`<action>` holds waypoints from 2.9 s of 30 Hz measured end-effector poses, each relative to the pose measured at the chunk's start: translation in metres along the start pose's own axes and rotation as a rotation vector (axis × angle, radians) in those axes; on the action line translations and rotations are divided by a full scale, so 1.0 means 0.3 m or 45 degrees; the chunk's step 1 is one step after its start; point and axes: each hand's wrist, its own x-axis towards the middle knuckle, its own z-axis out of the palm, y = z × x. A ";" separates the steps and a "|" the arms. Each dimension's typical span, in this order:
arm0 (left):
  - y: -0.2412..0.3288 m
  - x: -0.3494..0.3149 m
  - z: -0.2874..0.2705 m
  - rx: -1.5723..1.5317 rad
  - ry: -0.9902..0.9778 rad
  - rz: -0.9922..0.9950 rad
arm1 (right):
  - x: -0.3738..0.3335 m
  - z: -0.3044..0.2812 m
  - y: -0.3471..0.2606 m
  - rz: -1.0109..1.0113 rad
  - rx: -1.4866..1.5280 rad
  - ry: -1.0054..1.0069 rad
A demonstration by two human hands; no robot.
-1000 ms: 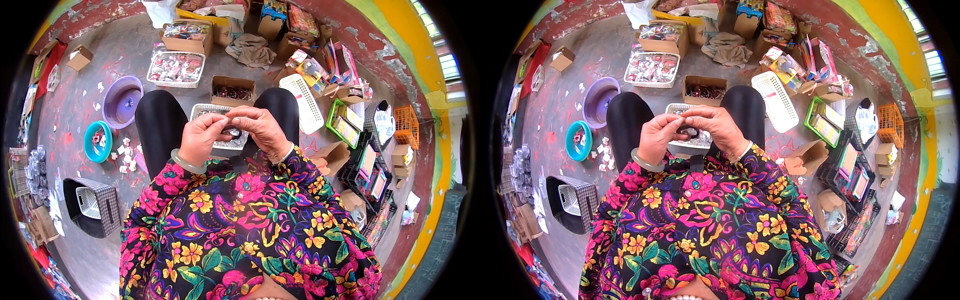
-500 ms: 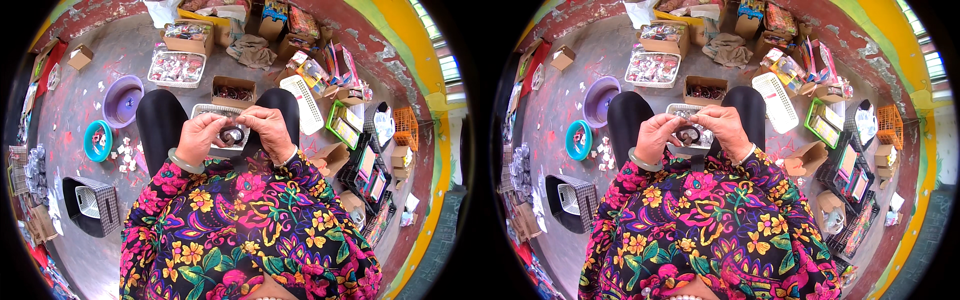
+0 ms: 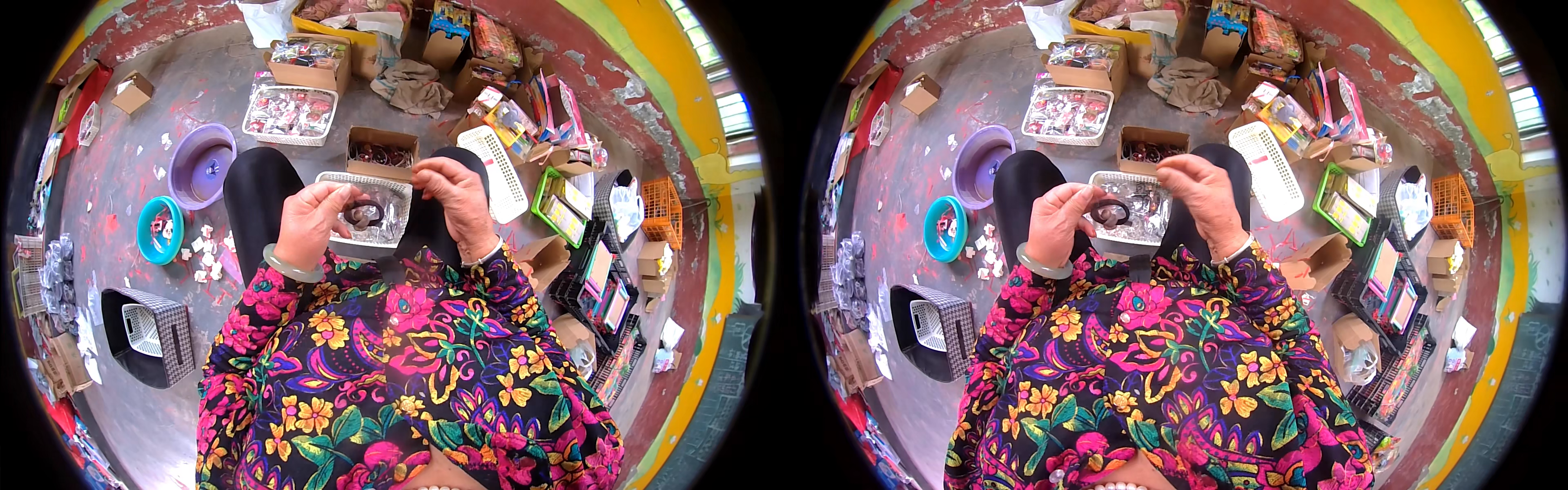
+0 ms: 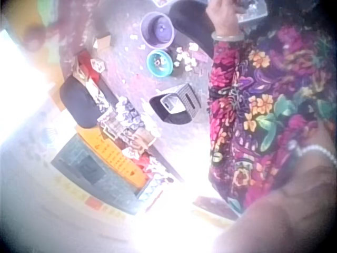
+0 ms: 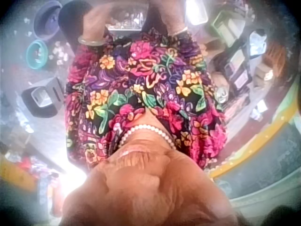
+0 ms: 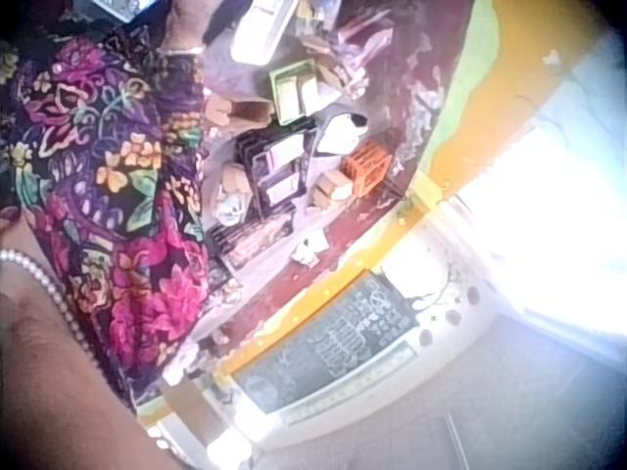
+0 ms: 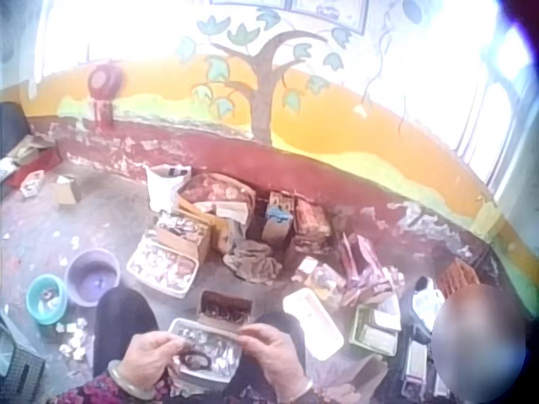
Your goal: The person sits on the floor surrounded by boxes and baskets, picking up small hair accessories from a white tray. They place each item into a small clear plastic bag, seal the bag, and set it aside. The process is repeated for multiple items.
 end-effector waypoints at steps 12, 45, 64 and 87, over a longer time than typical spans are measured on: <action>0.018 0.003 -0.011 0.247 -0.109 0.129 | -0.011 0.028 0.002 -0.319 -0.502 -0.268; 0.083 0.115 -0.132 0.705 -0.122 0.273 | 0.088 0.066 -0.031 -0.387 -0.739 -0.208; -0.011 0.261 -0.369 0.565 0.292 0.216 | 0.315 0.062 0.730 0.546 -0.961 -0.456; -0.039 0.266 -0.285 0.853 0.316 0.313 | 0.501 -0.074 0.590 -0.037 -1.867 -0.698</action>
